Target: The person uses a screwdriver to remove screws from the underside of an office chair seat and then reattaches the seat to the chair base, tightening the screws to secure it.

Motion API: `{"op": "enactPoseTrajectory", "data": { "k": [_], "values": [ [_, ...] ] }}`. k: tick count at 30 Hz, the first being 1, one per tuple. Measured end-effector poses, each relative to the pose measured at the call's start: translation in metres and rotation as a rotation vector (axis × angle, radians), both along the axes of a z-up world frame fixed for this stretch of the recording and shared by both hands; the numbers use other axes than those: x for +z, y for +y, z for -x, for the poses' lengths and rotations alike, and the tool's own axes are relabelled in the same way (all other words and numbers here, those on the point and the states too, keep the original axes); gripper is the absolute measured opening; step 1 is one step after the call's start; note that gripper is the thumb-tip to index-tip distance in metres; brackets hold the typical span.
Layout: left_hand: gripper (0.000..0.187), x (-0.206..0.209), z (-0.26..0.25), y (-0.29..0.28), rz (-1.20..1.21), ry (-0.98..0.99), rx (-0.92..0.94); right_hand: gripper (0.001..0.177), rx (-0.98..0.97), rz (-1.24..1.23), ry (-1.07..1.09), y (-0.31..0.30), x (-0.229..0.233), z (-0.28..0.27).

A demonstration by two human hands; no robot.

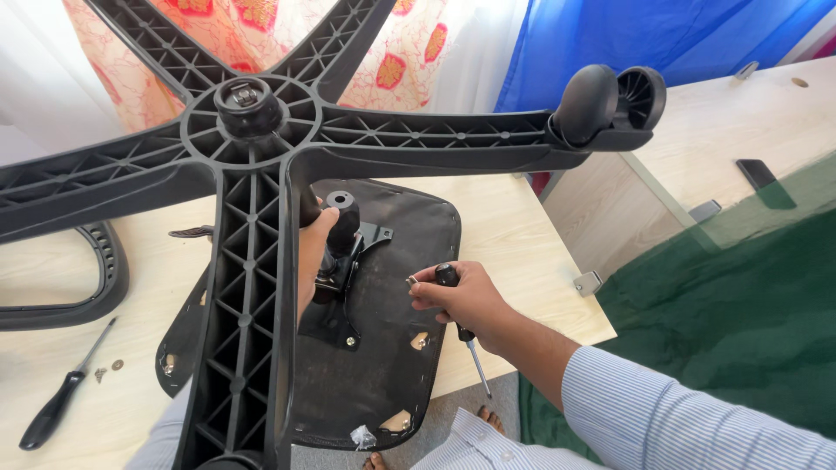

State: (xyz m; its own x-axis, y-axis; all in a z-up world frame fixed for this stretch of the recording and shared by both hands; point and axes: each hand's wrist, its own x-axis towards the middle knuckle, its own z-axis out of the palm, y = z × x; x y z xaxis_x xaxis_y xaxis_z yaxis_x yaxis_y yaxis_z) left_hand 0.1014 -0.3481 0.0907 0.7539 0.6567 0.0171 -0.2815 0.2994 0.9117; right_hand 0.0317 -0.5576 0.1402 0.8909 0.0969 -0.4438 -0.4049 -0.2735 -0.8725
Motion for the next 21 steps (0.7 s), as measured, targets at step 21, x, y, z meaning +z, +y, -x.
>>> {"op": "enactPoseTrajectory", "data": {
  "k": [21],
  "values": [
    [0.036, -0.028, 0.038, -0.061, -0.27, 0.273, 0.328, 0.017, 0.149, 0.048, 0.083, -0.052, -0.027, -0.056]
  ]
}}
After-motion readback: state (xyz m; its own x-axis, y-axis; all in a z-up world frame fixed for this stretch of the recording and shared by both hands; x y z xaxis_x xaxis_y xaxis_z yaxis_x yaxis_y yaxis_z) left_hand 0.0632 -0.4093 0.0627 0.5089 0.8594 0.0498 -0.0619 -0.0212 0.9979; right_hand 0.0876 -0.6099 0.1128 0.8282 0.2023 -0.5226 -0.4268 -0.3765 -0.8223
